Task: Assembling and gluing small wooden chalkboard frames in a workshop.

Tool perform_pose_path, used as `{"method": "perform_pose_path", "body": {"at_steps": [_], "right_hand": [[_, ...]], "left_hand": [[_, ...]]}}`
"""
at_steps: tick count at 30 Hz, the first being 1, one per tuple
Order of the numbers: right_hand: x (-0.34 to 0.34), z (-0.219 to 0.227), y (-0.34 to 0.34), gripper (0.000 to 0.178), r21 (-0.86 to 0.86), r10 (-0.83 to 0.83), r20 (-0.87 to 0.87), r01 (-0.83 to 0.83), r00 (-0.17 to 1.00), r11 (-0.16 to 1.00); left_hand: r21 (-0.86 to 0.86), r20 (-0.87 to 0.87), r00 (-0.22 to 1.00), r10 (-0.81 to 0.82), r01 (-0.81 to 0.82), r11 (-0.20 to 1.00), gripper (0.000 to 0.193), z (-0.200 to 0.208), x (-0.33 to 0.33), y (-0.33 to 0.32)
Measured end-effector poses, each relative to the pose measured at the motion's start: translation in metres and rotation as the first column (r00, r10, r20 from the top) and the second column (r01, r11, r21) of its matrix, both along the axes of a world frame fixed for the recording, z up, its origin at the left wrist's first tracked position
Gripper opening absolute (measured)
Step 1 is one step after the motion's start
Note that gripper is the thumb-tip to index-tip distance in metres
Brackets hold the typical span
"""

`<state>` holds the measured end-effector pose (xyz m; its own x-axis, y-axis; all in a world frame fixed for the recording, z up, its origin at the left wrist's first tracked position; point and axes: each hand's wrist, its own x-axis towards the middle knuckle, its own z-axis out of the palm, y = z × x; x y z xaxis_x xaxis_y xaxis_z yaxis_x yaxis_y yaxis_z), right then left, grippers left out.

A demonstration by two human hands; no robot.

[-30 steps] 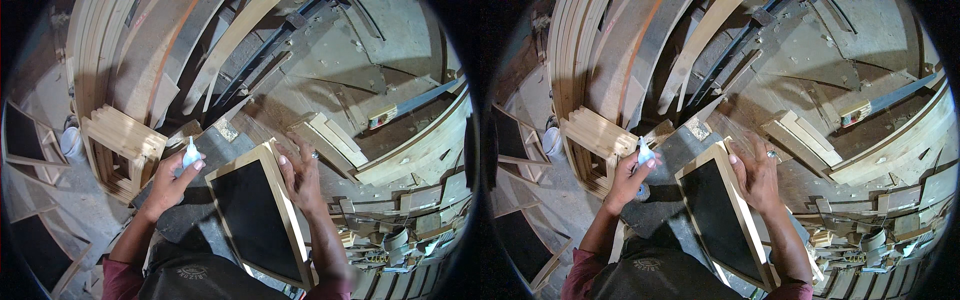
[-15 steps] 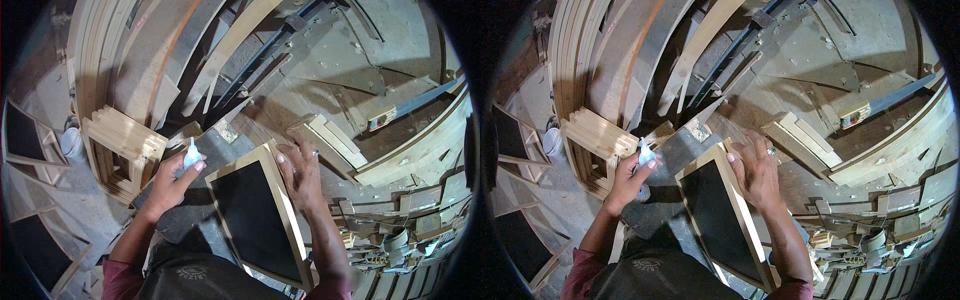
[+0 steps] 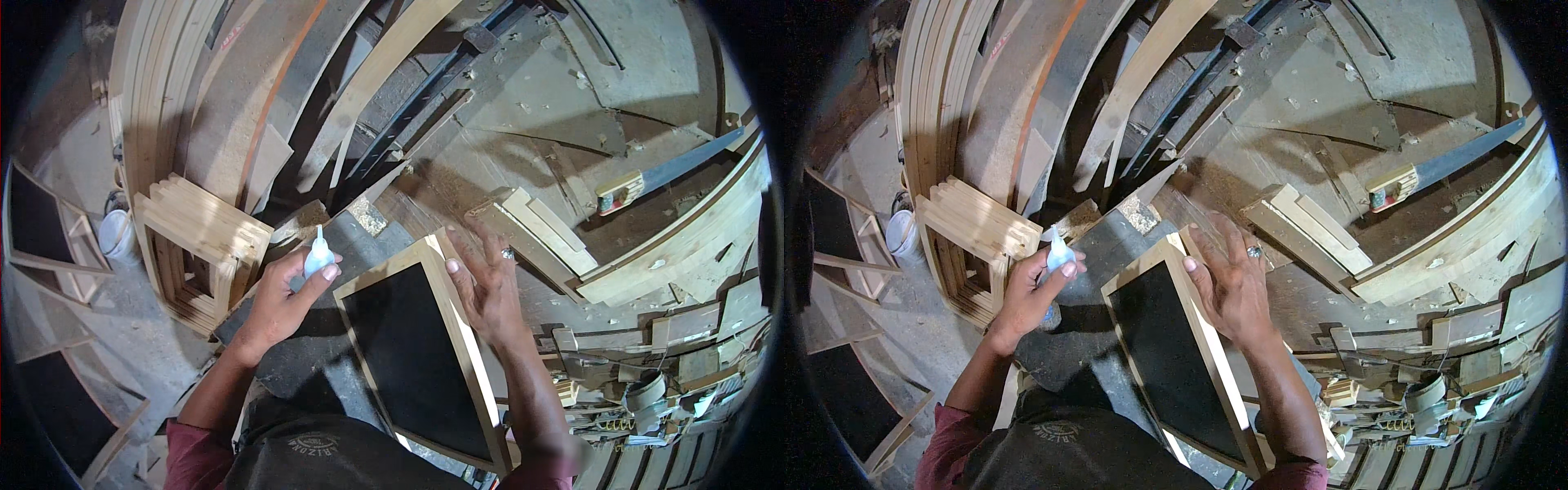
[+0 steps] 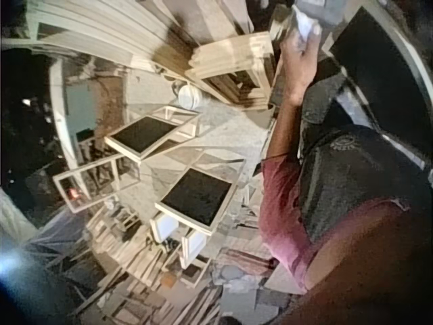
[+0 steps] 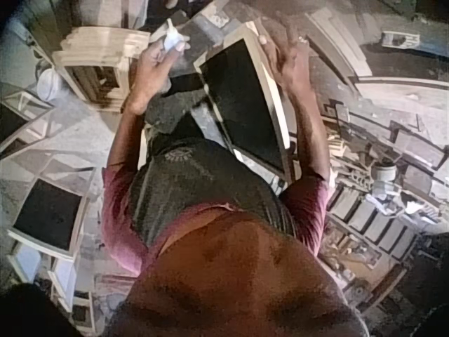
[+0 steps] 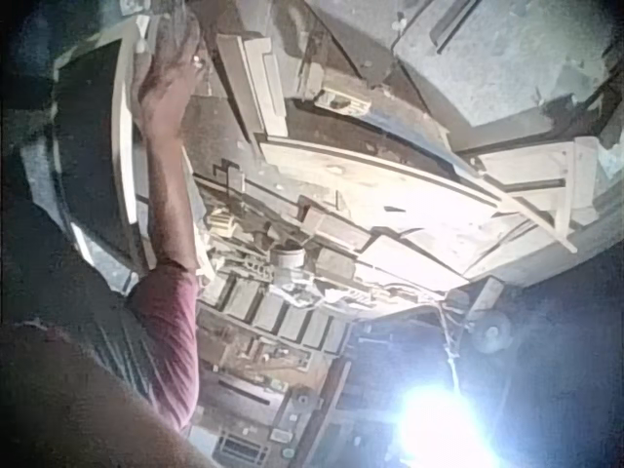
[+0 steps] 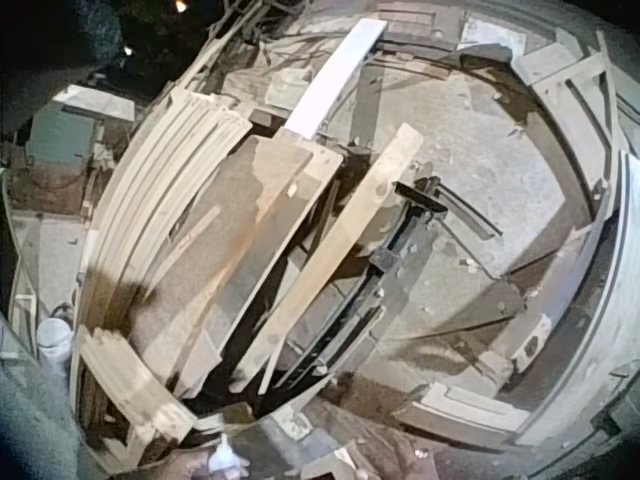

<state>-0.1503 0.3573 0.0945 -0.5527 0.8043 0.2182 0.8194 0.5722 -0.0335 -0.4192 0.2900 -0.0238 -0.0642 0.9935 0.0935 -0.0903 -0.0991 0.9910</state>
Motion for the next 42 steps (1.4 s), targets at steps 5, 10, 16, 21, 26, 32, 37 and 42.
{"method": "perform_pose_path", "body": {"at_steps": [5,10,16,21,26,32,37,42], "right_hand": [[0.000,0.000,-0.002,0.046,-0.049,-0.020,-0.040,0.018,0.999,0.999],[0.000,0.001,-0.002,0.051,-0.055,0.006,0.093,-0.001,0.996,0.999],[-0.005,0.005,-0.003,0.047,0.005,0.045,0.095,-0.046,0.994,0.999],[-0.019,0.030,-0.036,0.035,-0.240,0.016,-0.413,-0.126,0.911,0.963],[-0.035,0.018,-0.057,0.029,-0.536,-0.051,-0.539,-0.295,0.841,0.791],[-0.022,0.010,-0.058,0.026,-0.560,-0.149,-0.709,-0.423,0.689,0.712],[0.005,0.036,-0.052,0.025,-0.705,-0.507,-0.665,-0.237,0.548,0.668],[0.029,0.040,-0.036,0.027,-0.568,-0.534,-0.822,-0.212,0.198,0.795]], "left_hand": [[0.026,0.011,1.000,-0.013,0.012,1.000,0.030,0.002,0.006,0.000],[0.049,0.003,1.000,-0.023,0.023,0.999,0.030,0.005,0.012,0.001],[0.069,0.030,0.997,-0.076,0.074,0.995,0.029,0.018,0.018,-0.002],[0.296,-0.035,0.999,-0.037,0.045,0.954,0.036,0.036,0.032,-0.004],[0.428,-0.063,0.962,-0.266,0.267,0.863,0.047,0.051,0.048,-0.009],[0.455,-0.238,0.929,-0.282,0.363,0.813,0.052,0.055,0.052,-0.004],[0.333,0.047,0.939,-0.340,0.306,0.892,0.048,0.045,0.057,-0.003],[0.183,-0.031,0.958,-0.285,0.286,0.941,0.029,0.023,0.043,0.010]]}}
